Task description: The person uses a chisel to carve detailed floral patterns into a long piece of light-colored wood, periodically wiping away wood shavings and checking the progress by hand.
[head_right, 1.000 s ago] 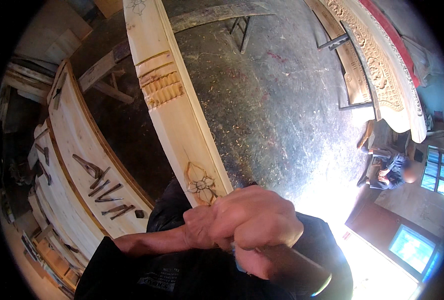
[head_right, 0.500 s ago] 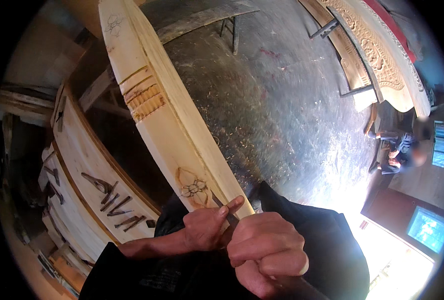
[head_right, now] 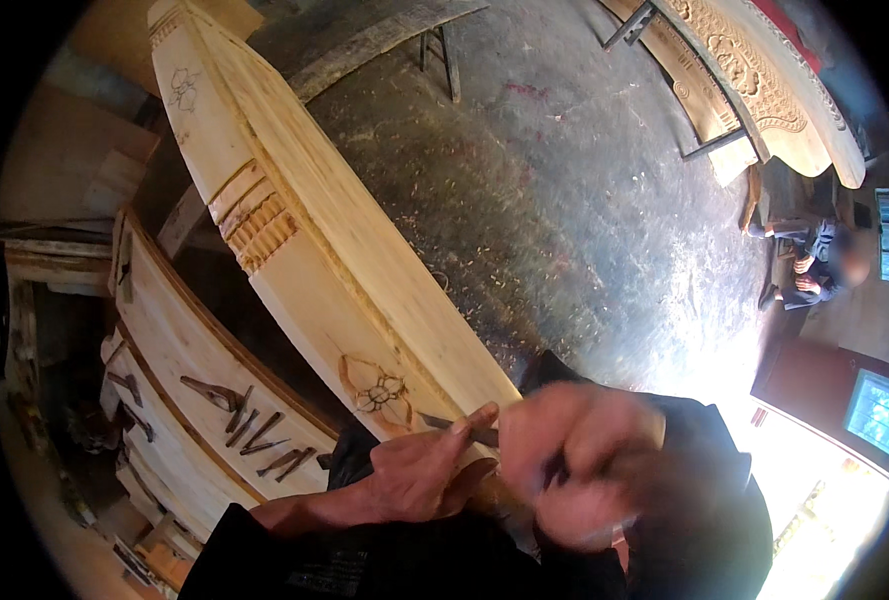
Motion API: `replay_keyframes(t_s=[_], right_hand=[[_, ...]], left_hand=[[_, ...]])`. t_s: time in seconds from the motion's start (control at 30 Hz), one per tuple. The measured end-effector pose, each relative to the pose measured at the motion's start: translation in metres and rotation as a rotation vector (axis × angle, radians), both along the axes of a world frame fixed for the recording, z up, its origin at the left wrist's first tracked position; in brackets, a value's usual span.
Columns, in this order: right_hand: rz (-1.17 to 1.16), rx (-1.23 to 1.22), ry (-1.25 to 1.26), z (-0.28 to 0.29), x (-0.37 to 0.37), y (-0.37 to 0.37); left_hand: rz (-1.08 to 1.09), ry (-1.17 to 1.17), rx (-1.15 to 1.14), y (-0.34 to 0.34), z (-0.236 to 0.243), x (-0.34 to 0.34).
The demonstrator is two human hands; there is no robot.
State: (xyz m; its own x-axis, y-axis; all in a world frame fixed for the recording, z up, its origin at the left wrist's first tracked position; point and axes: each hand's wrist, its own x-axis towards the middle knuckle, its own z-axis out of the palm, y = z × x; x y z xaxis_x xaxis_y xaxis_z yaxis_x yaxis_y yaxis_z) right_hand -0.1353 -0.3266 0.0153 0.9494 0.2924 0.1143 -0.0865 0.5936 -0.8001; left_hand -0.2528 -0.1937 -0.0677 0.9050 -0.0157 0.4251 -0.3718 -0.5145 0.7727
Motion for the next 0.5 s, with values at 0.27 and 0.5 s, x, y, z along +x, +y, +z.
replay_keyframes(t_s=[0.27,0.5], right_hand=[[0.027,0.156,0.529,-0.012,0.075,0.034],[-0.066,0.298,0.308,-0.014,0.075,0.024]], left_hand=[[-0.210,-0.101,0.068,0.019,0.002,-0.002],[-0.049,0.007,-0.036,0.007,0.009,0.002]])
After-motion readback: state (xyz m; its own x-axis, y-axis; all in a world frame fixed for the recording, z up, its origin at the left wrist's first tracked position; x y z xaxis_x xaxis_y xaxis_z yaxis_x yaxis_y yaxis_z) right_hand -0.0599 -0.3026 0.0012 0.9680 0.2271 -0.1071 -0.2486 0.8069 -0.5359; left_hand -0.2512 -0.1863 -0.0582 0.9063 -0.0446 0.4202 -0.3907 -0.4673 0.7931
